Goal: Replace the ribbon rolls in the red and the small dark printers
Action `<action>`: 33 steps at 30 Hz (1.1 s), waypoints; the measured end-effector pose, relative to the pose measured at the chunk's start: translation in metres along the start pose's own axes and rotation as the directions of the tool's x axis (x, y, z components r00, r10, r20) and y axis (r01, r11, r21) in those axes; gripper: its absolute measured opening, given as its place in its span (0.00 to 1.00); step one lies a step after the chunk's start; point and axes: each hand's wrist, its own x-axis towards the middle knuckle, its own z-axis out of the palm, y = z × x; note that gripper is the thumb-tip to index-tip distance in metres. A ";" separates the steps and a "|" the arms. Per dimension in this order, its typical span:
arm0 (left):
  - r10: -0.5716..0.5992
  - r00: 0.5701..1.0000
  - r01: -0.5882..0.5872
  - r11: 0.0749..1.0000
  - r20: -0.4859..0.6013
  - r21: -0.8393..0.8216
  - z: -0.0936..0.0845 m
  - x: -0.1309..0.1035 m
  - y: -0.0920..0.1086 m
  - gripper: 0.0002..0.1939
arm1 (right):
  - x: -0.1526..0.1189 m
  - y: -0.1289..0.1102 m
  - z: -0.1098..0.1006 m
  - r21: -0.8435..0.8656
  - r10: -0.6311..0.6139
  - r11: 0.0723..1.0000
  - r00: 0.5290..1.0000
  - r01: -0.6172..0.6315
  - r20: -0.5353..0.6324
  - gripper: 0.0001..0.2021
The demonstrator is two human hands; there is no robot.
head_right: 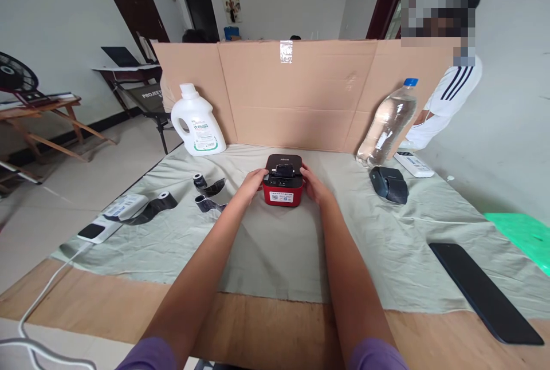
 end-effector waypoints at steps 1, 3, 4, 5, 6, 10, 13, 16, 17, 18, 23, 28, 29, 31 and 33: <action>-0.001 1.000 0.001 1.000 -0.007 0.013 0.000 0.000 0.000 0.13 | 0.001 0.001 -0.001 0.009 0.005 1.000 1.000 -0.005 0.005 0.29; -0.032 0.999 0.032 0.999 -0.020 0.002 0.003 -0.001 0.000 0.12 | 0.004 0.001 -0.003 0.011 0.000 1.000 1.000 -0.001 0.016 0.28; -0.051 0.998 0.050 0.999 -0.031 -0.021 0.005 -0.002 0.000 0.11 | 0.006 0.000 -0.004 0.004 -0.009 1.000 1.000 0.009 0.018 0.27; -0.065 0.997 0.062 0.997 -0.046 -0.048 0.006 -0.003 0.000 0.11 | 0.007 -0.001 -0.004 -0.007 -0.017 1.000 1.000 0.018 0.019 0.27; -0.071 0.996 0.066 0.995 -0.059 -0.074 0.008 -0.004 0.000 0.10 | 0.008 -0.002 -0.004 -0.018 -0.024 1.000 1.000 0.024 0.018 0.27; -0.088 0.994 0.080 0.990 -0.067 -0.117 0.010 -0.007 0.002 0.09 | 0.008 -0.005 -0.002 -0.029 -0.024 0.999 1.000 0.025 0.007 0.26; -0.094 0.994 0.087 0.989 -0.053 -0.121 0.008 -0.009 0.002 0.10 | 0.002 -0.001 0.003 -0.008 -0.044 0.999 0.998 0.044 -0.040 0.25; -0.050 0.999 0.048 0.983 -0.009 -0.176 0.006 -0.014 -0.002 0.13 | -0.014 0.008 0.009 -0.001 -0.141 0.990 0.968 0.143 -0.208 0.22; -0.026 0.999 0.030 0.979 0.023 -0.200 0.005 -0.016 -0.004 0.15 | -0.021 0.011 0.010 -0.007 -0.176 0.983 0.948 0.181 -0.263 0.21; 0.001 0.999 0.010 0.976 0.053 -0.219 0.005 -0.018 -0.006 0.17 | -0.029 0.013 0.011 -0.013 -0.195 0.980 0.940 0.200 -0.281 0.21; 0.115 0.988 -0.102 0.988 0.106 -0.117 0.001 -0.026 -0.016 0.21 | -0.067 0.010 0.015 -0.231 -0.214 0.950 0.977 0.212 0.016 0.32; 0.170 0.982 -0.174 0.984 0.084 0.043 -0.023 -0.024 -0.002 0.20 | -0.066 -0.015 0.045 -0.449 -0.228 0.863 0.972 0.230 0.058 0.37; 0.179 0.981 -0.182 0.983 0.068 0.037 -0.033 -0.020 0.003 0.20 | -0.059 -0.022 0.055 -0.477 -0.248 0.841 0.966 0.254 0.076 0.36; 0.206 0.978 -0.206 0.978 0.008 0.008 -0.058 -0.008 0.015 0.19 | -0.038 -0.035 0.081 -0.524 -0.300 0.791 0.947 0.315 0.117 0.36; 0.239 0.966 -0.243 0.970 -0.096 -0.030 -0.089 0.006 0.025 0.17 | -0.012 -0.044 0.113 -0.547 -0.373 0.736 0.913 0.399 0.164 0.37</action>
